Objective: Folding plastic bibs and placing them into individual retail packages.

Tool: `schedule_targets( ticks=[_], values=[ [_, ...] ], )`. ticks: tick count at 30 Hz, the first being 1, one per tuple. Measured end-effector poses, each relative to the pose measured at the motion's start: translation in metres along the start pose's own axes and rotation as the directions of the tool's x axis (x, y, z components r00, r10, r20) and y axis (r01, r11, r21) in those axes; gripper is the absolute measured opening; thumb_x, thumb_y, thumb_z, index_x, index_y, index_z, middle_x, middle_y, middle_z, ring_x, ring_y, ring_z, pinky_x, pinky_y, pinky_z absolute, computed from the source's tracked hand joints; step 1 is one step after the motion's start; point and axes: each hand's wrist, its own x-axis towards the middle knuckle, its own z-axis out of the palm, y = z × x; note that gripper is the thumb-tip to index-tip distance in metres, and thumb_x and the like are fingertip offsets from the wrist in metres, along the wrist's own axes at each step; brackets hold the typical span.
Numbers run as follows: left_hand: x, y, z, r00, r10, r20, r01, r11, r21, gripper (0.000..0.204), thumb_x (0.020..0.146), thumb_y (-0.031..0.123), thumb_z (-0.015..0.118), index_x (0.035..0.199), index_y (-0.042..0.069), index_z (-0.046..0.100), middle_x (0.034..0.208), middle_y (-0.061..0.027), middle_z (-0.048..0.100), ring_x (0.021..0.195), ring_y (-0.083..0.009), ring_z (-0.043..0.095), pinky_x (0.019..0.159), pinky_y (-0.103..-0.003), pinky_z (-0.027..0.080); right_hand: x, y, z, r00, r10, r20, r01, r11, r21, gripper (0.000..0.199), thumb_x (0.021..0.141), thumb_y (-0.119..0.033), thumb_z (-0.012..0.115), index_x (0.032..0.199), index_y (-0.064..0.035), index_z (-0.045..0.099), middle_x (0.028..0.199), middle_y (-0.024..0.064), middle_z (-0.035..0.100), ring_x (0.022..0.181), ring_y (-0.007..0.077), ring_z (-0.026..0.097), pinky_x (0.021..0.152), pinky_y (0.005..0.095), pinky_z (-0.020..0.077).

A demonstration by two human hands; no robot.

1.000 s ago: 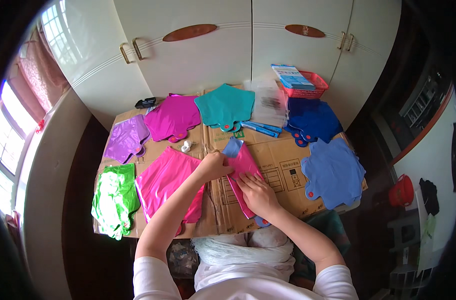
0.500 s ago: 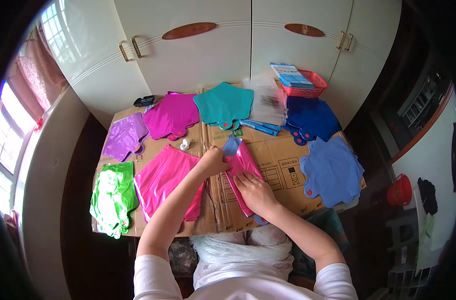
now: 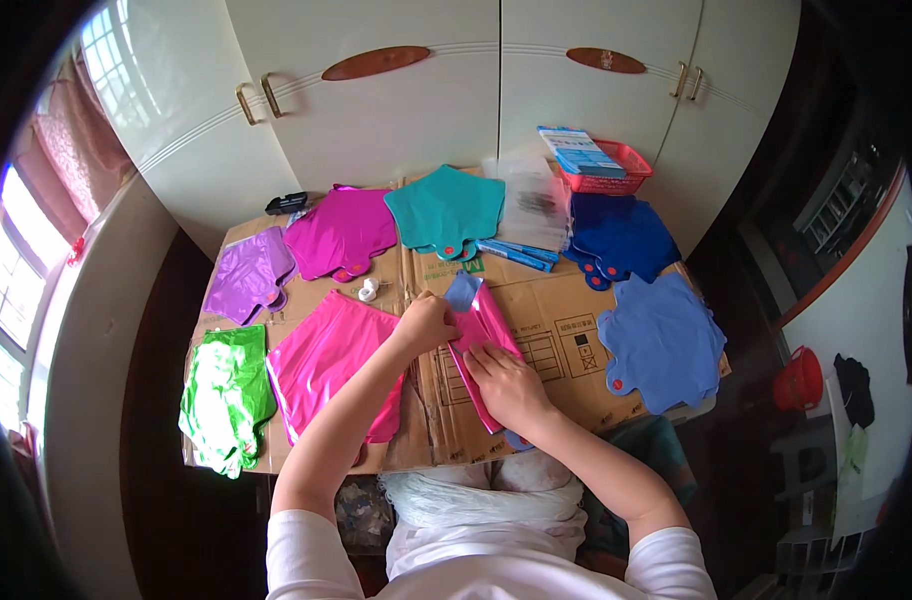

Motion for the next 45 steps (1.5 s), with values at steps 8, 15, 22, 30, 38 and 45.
schedule_targets(
  ticks=[8, 15, 22, 30, 38, 45],
  values=[
    [-0.017, 0.048, 0.02, 0.887, 0.442, 0.132, -0.376, 0.858, -0.35, 0.03, 0.091, 0.019, 0.051, 0.112, 0.0, 0.059, 0.12, -0.0196, 0.056, 0.113, -0.0326, 0.052, 0.096, -0.04, 0.041, 0.006, -0.005, -0.023, 0.902, 0.161, 0.4, -0.223, 0.968, 0.114, 0.023, 0.08, -0.008, 0.048, 0.097, -0.0007, 0.062, 0.096, 0.0198, 0.062, 0.096, 0.0323, 0.06, 0.087, 0.0382, 0.0474],
    [-0.005, 0.038, 0.029, 0.922, 0.353, 0.156, -0.336, 0.933, -0.128, 0.04, 0.095, 0.025, 0.039, 0.123, -0.001, 0.053, 0.133, -0.0157, 0.048, 0.127, -0.0288, 0.041, 0.108, -0.039, 0.028, -0.005, 0.003, 0.002, 0.998, 0.063, -0.024, -0.057, 0.98, 0.192, 0.025, 0.08, -0.008, 0.049, 0.1, 0.0016, 0.061, 0.099, 0.0205, 0.062, 0.099, 0.0344, 0.058, 0.09, 0.0396, 0.0458],
    [0.01, 0.025, 0.029, 0.964, 0.233, 0.129, -0.261, 0.923, 0.283, 0.047, 0.095, 0.034, 0.037, 0.137, 0.015, 0.04, 0.143, -0.0021, 0.038, 0.135, -0.0236, 0.03, 0.11, -0.046, 0.019, -0.003, 0.001, 0.001, 0.997, 0.062, -0.038, -0.054, 0.978, 0.202, 0.038, 0.08, -0.007, 0.046, 0.116, 0.0033, 0.056, 0.12, 0.0194, 0.057, 0.118, 0.0316, 0.05, 0.1, 0.0387, 0.0389],
    [0.02, 0.02, 0.022, 0.975, 0.158, 0.159, -0.211, 0.883, 0.42, 0.061, 0.092, 0.049, 0.032, 0.145, 0.018, 0.025, 0.149, 0.0008, 0.028, 0.14, -0.027, 0.017, 0.112, -0.051, 0.008, -0.004, 0.002, -0.001, 0.997, 0.081, 0.014, -0.082, 0.969, 0.233, 0.038, 0.084, -0.009, 0.047, 0.119, 0.0006, 0.054, 0.124, 0.0183, 0.054, 0.119, 0.0307, 0.049, 0.101, 0.0386, 0.038],
    [0.019, 0.02, 0.025, 0.976, 0.156, 0.148, -0.209, 0.852, 0.48, 0.061, 0.093, 0.047, 0.03, 0.146, 0.018, 0.022, 0.15, 0.0015, 0.025, 0.14, -0.0264, 0.015, 0.112, -0.051, 0.006, 0.023, 0.072, -0.02, 0.981, 0.192, -0.013, -0.153, 0.821, 0.549, 0.022, 0.083, -0.013, 0.061, 0.103, -0.0095, 0.068, 0.11, 0.0118, 0.064, 0.103, 0.028, 0.061, 0.089, 0.0362, 0.0482],
    [0.019, 0.021, 0.025, 0.979, 0.139, 0.149, -0.194, 0.859, 0.474, 0.061, 0.093, 0.044, 0.032, 0.146, 0.019, 0.02, 0.15, 0.0011, 0.025, 0.141, -0.0279, 0.014, 0.112, -0.053, 0.006, 0.011, 0.1, -0.003, 0.998, 0.045, 0.047, -0.056, 0.964, 0.261, 0.024, 0.08, -0.03, 0.065, 0.102, -0.0191, 0.071, 0.124, 0.003, 0.058, 0.127, 0.028, 0.042, 0.104, 0.0422, 0.0337]
  ],
)
